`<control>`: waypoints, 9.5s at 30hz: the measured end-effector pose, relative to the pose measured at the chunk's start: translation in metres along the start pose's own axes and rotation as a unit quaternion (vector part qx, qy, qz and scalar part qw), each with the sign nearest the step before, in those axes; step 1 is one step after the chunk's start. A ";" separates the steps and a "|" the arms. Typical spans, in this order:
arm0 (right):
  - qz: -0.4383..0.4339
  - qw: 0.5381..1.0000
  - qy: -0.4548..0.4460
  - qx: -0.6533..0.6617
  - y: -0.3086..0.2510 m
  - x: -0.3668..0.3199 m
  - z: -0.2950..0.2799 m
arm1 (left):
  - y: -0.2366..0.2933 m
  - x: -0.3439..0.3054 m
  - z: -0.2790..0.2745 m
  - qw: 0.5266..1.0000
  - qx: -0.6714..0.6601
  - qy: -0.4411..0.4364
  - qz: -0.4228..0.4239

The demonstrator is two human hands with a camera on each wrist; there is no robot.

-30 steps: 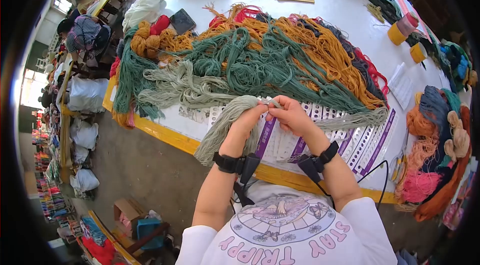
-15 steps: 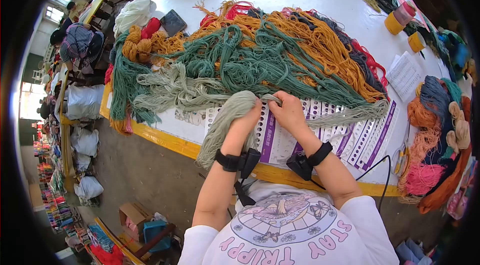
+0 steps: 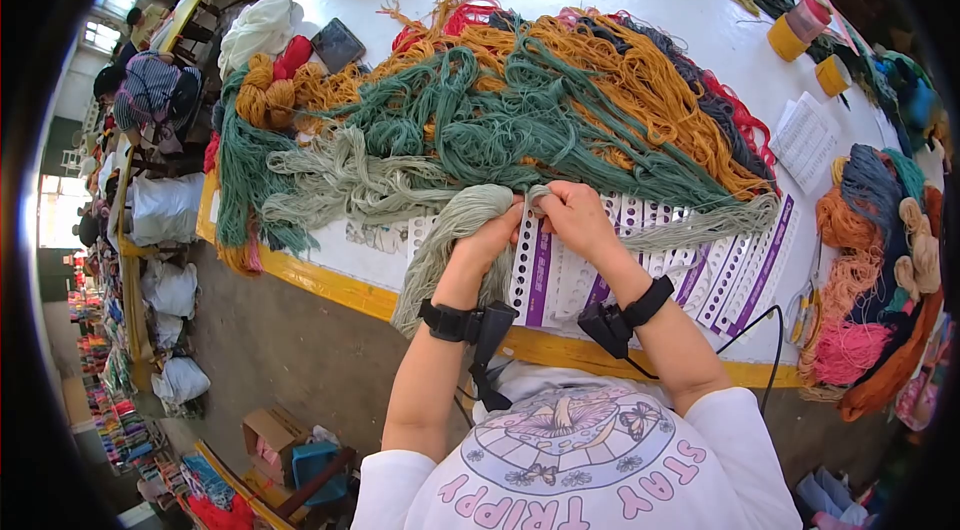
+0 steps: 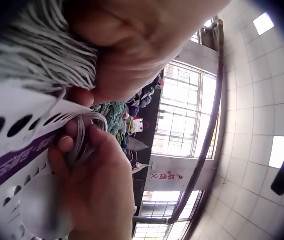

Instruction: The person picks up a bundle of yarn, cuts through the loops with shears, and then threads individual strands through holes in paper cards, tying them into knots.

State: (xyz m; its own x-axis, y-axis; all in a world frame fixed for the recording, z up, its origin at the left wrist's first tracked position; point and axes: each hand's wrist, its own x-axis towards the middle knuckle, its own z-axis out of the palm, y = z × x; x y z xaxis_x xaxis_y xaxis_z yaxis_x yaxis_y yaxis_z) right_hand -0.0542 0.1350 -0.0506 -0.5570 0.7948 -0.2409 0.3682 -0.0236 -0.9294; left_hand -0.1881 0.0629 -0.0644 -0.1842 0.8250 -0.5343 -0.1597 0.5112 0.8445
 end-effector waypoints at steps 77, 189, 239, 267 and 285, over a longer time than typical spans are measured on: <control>-0.186 0.956 0.047 -0.221 -0.005 -0.001 0.017 | 0.025 -0.013 -0.043 0.685 0.594 0.170 0.385; 0.059 0.819 -0.173 0.544 -0.058 -0.081 -0.016 | 0.073 -0.124 0.017 0.944 -0.302 -0.109 0.078; 0.043 0.871 -0.147 0.467 -0.053 -0.084 -0.011 | 0.071 -0.124 0.016 0.969 -0.229 -0.064 0.070; 0.084 0.830 -0.204 0.512 -0.062 -0.083 -0.012 | 0.068 -0.126 0.019 0.953 -0.286 -0.045 0.088; 0.069 0.880 -0.163 0.440 -0.058 -0.084 -0.008 | 0.072 -0.131 0.019 0.970 -0.210 -0.094 0.076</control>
State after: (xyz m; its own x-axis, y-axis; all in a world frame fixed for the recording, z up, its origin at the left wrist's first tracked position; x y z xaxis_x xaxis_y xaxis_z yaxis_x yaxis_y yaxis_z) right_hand -0.0229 0.0747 0.0262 -0.7891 0.5350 -0.3018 -0.1908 -0.6805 -0.7074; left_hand -0.1573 -0.0038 0.0672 -0.0629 0.9329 -0.3546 -0.5328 0.2690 0.8024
